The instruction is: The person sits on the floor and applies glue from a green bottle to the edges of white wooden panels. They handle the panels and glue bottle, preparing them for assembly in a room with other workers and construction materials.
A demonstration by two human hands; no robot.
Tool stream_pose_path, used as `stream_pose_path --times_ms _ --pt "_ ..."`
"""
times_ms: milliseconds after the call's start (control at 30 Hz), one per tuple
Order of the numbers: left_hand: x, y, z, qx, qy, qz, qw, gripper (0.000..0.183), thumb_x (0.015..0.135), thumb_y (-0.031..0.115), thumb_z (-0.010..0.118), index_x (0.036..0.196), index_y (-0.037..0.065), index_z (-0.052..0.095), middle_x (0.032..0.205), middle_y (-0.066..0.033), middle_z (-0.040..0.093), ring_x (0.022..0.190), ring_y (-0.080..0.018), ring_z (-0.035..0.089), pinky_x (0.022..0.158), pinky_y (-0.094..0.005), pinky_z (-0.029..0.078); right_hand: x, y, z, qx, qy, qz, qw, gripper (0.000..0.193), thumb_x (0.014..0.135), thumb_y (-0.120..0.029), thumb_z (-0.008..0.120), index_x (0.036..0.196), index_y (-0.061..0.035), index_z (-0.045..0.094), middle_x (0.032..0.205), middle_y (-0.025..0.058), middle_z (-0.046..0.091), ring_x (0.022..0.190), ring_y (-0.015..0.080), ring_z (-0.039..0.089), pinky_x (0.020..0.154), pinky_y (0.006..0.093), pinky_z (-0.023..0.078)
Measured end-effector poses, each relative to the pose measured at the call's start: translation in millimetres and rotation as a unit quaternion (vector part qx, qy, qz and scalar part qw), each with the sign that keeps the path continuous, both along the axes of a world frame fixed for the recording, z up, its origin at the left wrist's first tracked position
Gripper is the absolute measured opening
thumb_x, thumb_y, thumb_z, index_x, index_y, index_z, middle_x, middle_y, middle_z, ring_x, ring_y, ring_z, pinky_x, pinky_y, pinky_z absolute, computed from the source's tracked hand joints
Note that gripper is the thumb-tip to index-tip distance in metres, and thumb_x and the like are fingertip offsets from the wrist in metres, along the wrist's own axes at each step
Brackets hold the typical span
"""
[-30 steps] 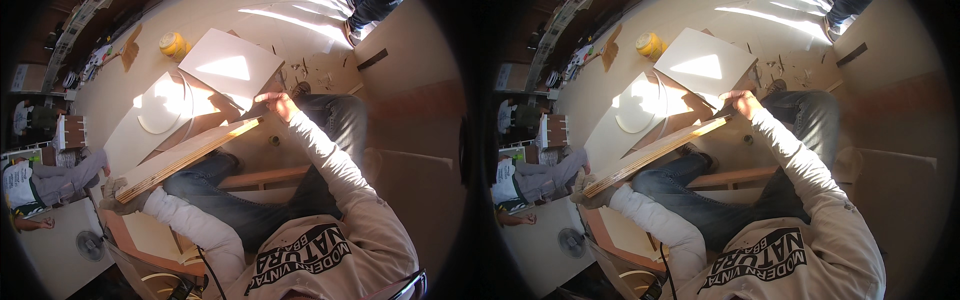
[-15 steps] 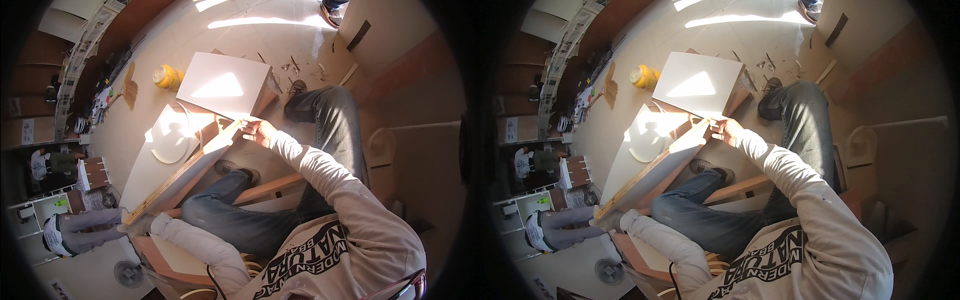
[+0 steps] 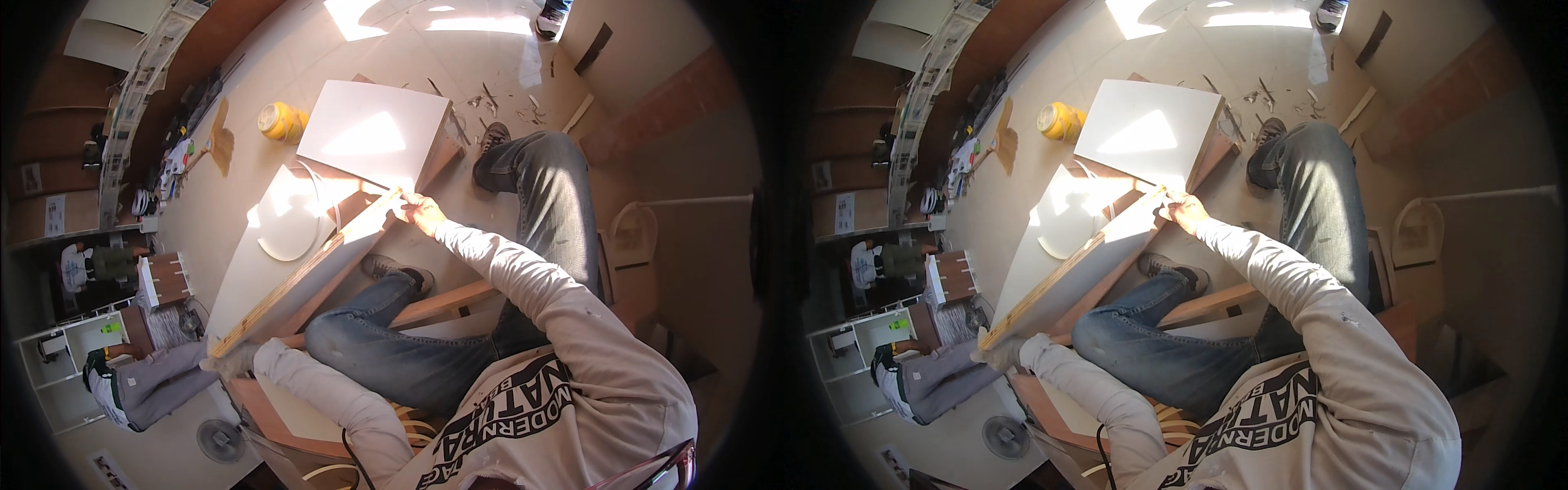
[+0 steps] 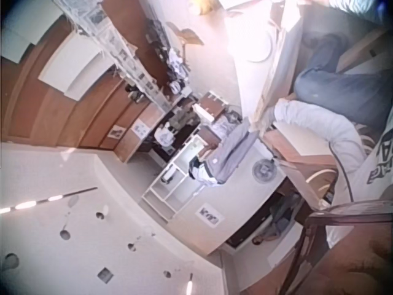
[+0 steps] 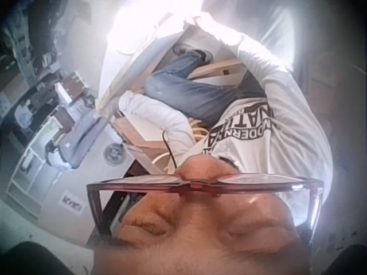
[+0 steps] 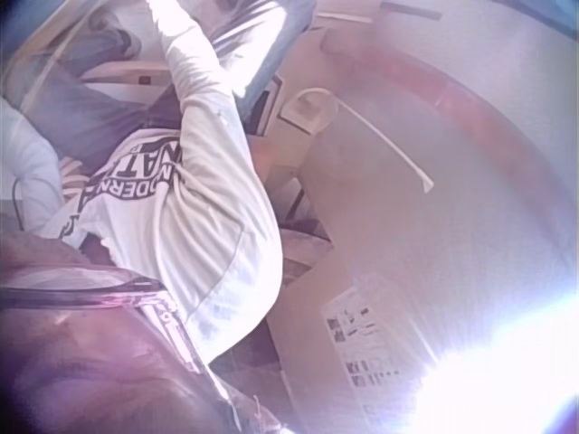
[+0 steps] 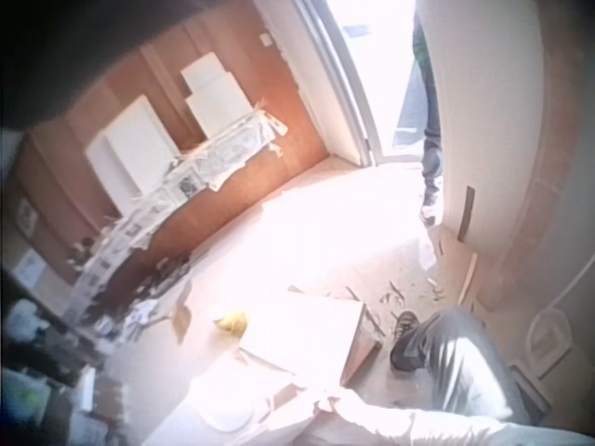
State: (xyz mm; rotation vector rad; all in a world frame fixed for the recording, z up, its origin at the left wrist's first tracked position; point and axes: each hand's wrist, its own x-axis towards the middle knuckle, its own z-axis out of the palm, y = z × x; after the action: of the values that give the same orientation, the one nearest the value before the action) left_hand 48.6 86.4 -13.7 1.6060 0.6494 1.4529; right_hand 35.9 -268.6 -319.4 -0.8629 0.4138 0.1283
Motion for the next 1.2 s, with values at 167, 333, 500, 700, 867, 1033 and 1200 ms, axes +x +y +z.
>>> stream_pose_path --times_ms 167,333,500,700,867,1033,1200 --pt "7 40 -10 -0.03 -0.034 -0.035 0.998 0.054 0.098 0.045 0.045 0.096 -0.008 0.055 0.087 -0.0177 0.065 0.079 -0.0256 0.064 0.067 -0.0382 0.054 -17 -11 58 -0.002 0.056 0.063 0.996 0.074 0.079 0.004 0.068 0.146 -0.0047 0.037 0.134 0.0123 0.051 0.093 0.0161 0.058 0.079 0.026 0.052" --pt "23 11 -4 0.043 -0.045 0.023 0.998 0.051 0.098 0.041 0.052 0.099 -0.01 0.056 0.091 -0.0182 0.065 0.084 -0.0251 0.062 0.075 -0.0381 0.052 -22 -8 53 -0.055 -0.075 0.098 0.991 0.076 0.08 0.006 0.061 0.148 -0.0168 0.036 0.149 0.007 0.034 0.1 0.0177 0.058 0.084 0.0312 0.052" --pt "14 5 -10 0.063 -0.012 0.058 0.996 0.052 0.098 0.041 0.051 0.104 -0.011 0.057 0.092 -0.0183 0.065 0.086 -0.0248 0.061 0.076 -0.0363 0.051 -28 1 77 -0.264 -0.022 0.153 0.952 0.059 0.082 0.002 0.061 0.137 -0.0163 0.05 0.132 0.006 0.053 0.103 0.0195 0.059 0.087 0.0353 0.052" --pt "18 -1 1 0.028 -0.031 0.027 0.999 0.047 0.099 0.037 0.049 0.104 -0.01 0.058 0.092 -0.0173 0.066 0.086 -0.0238 0.061 0.077 -0.0345 0.05 -24 -43 72 0.249 0.05 0.03 0.967 0.063 0.074 0.01 0.045 0.134 -0.0097 0.048 0.126 0.007 0.059 0.113 0.0222 0.057 0.096 0.0428 0.047" --pt "17 -20 7 -0.054 -0.075 -0.028 0.995 0.044 0.1 0.035 0.048 0.096 -0.008 0.059 0.089 -0.0154 0.065 0.083 -0.0227 0.06 0.076 -0.0342 0.05 -15 -35 67 0.343 0.022 -0.002 0.939 0.064 0.071 0.012 0.04 0.132 -0.0065 0.047 0.116 0.0072 0.062 0.104 0.024 0.064 0.087 0.0419 0.054" --pt "9 -4 1 0.007 -0.036 -0.009 0.999 0.055 0.1 0.042 0.045 0.083 -0.008 0.061 0.085 -0.0137 0.064 0.077 -0.0222 0.057 0.073 -0.0351 0.049 -3 -17 62 0.404 0.013 -0.003 0.915 0.064 0.071 0.01 0.04 0.133 -0.0083 0.04 0.116 0.0101 0.061 0.108 0.028 0.063 0.088 0.0447 0.054" --pt "9 -26 6 0.001 -0.046 0.005 0.999 0.056 0.099 0.044 0.045 0.081 -0.007 0.061 0.082 -0.0123 0.063 0.071 -0.0217 0.056 0.067 -0.0356 0.049 -2 -23 67 0.254 0.043 0.064 0.964 0.054 0.078 0.008 0.046 0.128 -0.0092 0.038 0.11 0.0093 0.061 0.103 0.0276 0.064 0.083 0.0482 0.055"
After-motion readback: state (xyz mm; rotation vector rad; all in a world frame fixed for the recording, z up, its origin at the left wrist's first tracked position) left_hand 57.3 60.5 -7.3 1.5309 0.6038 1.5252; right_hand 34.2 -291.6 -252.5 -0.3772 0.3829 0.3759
